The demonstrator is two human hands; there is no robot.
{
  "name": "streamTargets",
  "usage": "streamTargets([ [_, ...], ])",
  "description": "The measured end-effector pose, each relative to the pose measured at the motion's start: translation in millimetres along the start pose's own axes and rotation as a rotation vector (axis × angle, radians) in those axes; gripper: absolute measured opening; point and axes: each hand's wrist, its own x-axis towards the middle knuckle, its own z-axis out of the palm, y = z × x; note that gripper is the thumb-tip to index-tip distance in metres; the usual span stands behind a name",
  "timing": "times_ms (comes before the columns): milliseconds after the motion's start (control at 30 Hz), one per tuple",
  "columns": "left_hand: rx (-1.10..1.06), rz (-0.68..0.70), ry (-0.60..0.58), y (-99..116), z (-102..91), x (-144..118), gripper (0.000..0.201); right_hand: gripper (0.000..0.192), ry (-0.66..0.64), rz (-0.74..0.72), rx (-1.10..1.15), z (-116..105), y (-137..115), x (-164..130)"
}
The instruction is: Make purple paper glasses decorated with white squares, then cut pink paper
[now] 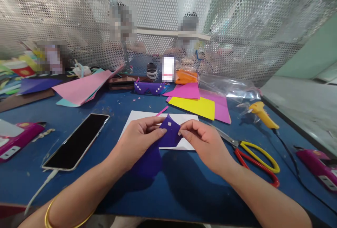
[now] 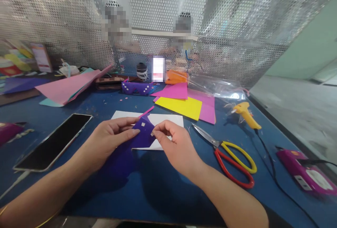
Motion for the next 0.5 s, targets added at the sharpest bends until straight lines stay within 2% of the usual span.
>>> streamTargets([
  [100, 0.026, 0.021, 0.01, 4.5, -1.7, -1.9, 0.046, 0.015, 0.028, -0.026, 0.011, 0.5, 0.9, -1.8],
  [200, 0.132, 0.108, 0.045, 5.3, -3.3, -4.4, 0.031, 0.014, 0.068, -0.041, 0.017, -0.7, 1.0, -3.0],
  [300, 0.262, 0.111, -0.035, 4.5, -2.3, -6.6, 0.015, 0.014, 0.093, -0.053, 0.007, -2.8, 2.3, -3.3],
  [367, 0.323, 0.116, -0.044, 5.3, 0.1, -7.4, 0.007, 0.013, 0.099, -0.07, -0.018, -3.9, 4.3, -3.0],
  [433, 0.373, 0.139, 0.003, 7.2, 3.3, -7.2, 0.011, 0.012, 0.124, -0.139, -0.075, -4.8, 6.6, -2.9],
  [500, 0.415, 0.153, 0.045, 9.2, 6.5, -6.2, 0.016, 0.01, 0.179, -0.272, -0.173, -5.6, 7.9, -3.3],
])
